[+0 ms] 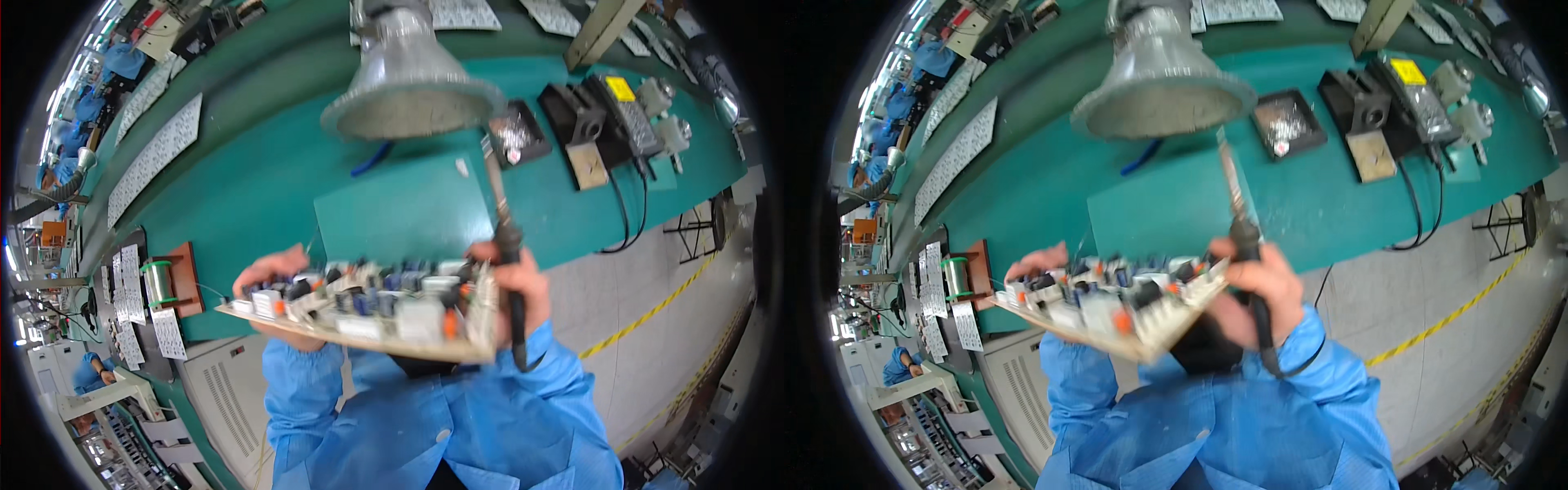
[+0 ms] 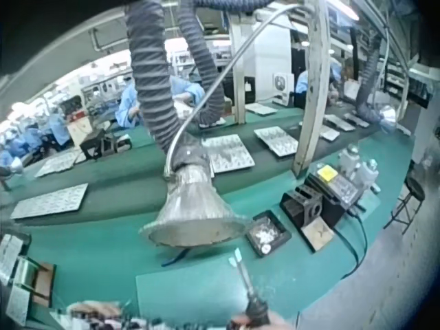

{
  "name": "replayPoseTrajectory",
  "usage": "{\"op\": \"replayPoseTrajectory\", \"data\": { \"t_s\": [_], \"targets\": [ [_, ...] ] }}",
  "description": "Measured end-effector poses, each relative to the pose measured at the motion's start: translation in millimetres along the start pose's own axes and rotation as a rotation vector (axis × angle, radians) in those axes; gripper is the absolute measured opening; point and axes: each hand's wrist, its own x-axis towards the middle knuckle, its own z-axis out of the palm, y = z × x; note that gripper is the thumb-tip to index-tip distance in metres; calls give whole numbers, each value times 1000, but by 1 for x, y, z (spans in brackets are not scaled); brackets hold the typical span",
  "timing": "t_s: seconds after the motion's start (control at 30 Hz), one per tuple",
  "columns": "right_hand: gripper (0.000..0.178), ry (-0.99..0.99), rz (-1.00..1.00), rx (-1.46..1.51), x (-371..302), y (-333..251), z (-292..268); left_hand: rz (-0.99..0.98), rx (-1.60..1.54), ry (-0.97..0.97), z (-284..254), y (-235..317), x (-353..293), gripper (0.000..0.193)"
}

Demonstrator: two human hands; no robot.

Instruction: Manual soldering of components onto printed circuit boards at an assembly station.

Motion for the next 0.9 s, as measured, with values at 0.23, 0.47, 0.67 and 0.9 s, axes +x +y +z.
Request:
{"op": "replayPoseTrajectory", "data": {
  "t_s": [0.23, 0.47, 0.67, 0.9],
  "targets": [
    [43, 124, -89, -76, -6, 24, -12, 255, 548, 155, -33, 56, 101, 26],
    [35, 163, -5, -127, -7, 46, -23, -54, 1375, -21, -66, -20, 263, 84],
    [34, 182, -13, -180, -6, 51, -22, -404, 1941, -298, -12, -113, 213, 91],
    [35, 114, -10, -224, -5, 49, -22, -378, 1961, -228, -28, -145, 267, 89]
  ]
}}
